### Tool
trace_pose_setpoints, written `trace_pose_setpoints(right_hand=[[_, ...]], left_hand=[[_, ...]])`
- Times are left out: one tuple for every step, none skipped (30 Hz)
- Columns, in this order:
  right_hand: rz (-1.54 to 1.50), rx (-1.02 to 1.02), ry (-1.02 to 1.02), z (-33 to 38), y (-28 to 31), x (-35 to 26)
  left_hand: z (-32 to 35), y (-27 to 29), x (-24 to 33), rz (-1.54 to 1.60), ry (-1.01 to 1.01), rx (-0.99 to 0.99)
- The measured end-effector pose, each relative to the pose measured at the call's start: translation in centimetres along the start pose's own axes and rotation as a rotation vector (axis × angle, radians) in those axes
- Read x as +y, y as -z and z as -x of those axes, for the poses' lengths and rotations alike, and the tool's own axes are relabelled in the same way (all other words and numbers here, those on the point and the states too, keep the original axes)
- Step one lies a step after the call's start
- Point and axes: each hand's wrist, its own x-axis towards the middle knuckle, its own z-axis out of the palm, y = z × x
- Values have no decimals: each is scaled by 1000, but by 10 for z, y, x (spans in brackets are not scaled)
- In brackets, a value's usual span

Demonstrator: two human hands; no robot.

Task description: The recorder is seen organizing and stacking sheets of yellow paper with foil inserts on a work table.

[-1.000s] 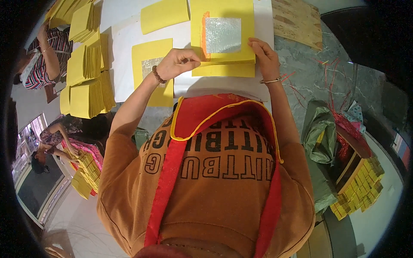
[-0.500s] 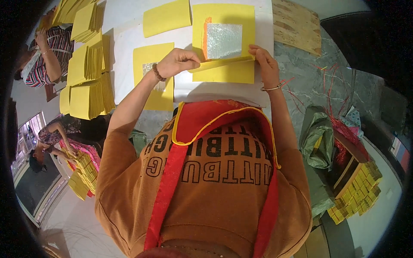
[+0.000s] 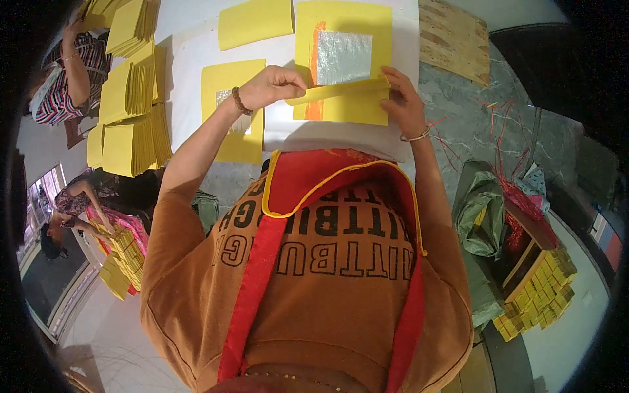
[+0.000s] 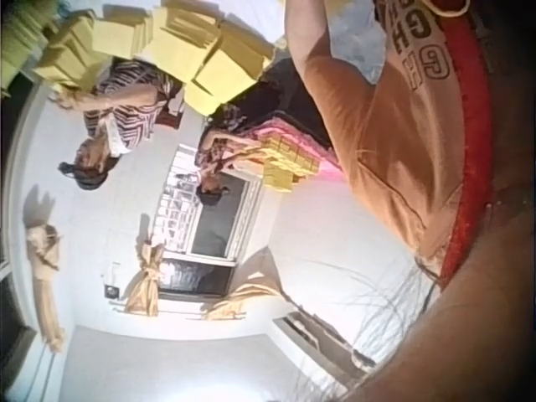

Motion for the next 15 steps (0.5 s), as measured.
trace_pose_setpoints(right_hand=[[67,-26,30,3,-4,-4],[134,-52,60,4,-6,-6],[137,-48,63,3,-5,-4],[172,-35,117,2,-4,2],[207,-21,172,2,-4,7],[209,-22,176,2,-4,11],[117,3,135,3,-5,14],[26,28,94,3,-4,18],[28,22,96,2,-4,18],[40,15,117,2,-4,18],[52,8,138,2,-3,18],[53,5,141,0,-2,15],[197,-5,167,-1,1,11],[342,-13,193,-2,2,6],[344,-9,194,-4,2,-1]], left_hand=[[0,-1,-1,24,-12,16],[2,-2,-1,23,-14,18],[4,-5,4,-122,-62,30],[6,-8,9,-267,-111,41],[11,-7,16,-413,-183,-1],[15,-7,14,-415,-186,1],[17,-7,10,-547,-351,95],[18,-8,6,-677,-517,190],[16,-12,0,-765,-523,287],[13,-14,-6,-765,-523,294],[8,-15,-11,-908,-509,370],[2,-15,-13,-1053,-493,445],[-4,-16,-14,-1100,-551,510],[-4,-15,-17,-1101,-551,515],[-6,-15,-16,-1118,-593,533]])
